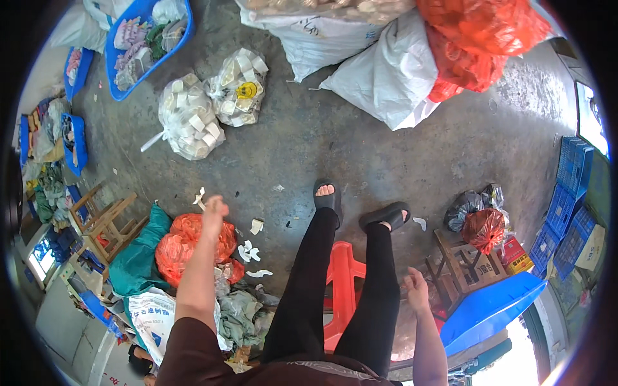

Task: The person transfers small, square, beige food items from a blue plastic basin into a clear plastic bag, then ties the bag closed. They then move a red stool to a table and begin wrapping individual beige food items with thin brown paper sheets.

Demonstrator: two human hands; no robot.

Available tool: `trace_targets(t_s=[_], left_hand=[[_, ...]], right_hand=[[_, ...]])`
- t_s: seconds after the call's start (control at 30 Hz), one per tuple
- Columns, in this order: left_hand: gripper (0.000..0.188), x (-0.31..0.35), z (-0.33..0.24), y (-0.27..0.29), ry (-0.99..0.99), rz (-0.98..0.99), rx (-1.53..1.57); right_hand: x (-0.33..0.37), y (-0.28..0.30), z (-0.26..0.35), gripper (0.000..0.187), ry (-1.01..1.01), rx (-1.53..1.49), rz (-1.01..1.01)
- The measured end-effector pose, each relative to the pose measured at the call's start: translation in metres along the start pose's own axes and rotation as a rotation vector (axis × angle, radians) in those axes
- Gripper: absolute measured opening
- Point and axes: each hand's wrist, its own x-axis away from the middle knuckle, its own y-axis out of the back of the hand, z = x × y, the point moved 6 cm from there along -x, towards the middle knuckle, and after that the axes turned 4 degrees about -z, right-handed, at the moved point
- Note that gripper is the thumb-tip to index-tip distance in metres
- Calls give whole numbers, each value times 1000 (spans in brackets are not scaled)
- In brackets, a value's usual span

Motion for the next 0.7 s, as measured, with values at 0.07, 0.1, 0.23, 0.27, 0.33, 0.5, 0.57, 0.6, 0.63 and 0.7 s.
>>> trace_targets(t_s=[0.07,0.1,0.23,0.27,0.33,0.5,0.57,0.6,0.63,0.7], left_hand=[[27,37,-8,-16,-29,108,-135],[27,54,-11,-24,-78,161,-223],[27,119,-40,-40,-66,278,6],[27,129,-43,-38,-38,306,6],[29,164,-84,-41,92,326,-36],[29,204,-131,-35,45,365,-303],[29,216,-165,-44,-5,355,-449],[29,217,-176,-55,-27,392,-478],[30,220,-190,-68,-70,421,-505],[30,228,-229,-103,-214,460,-606]], right_hand=[[10,1,-20,36,12,-128,-10],[15,2,-26,36,34,-85,-12],[52,21,-2,37,19,-7,-90],[60,27,-5,39,39,-9,-127],[70,35,-22,41,44,-108,-160],[108,54,-65,42,21,-401,-208],[128,59,-96,42,0,-486,-281],[137,61,-111,42,-36,-498,-327],[146,62,-130,42,-57,-524,-378],[164,59,-174,42,-151,-576,-493]])
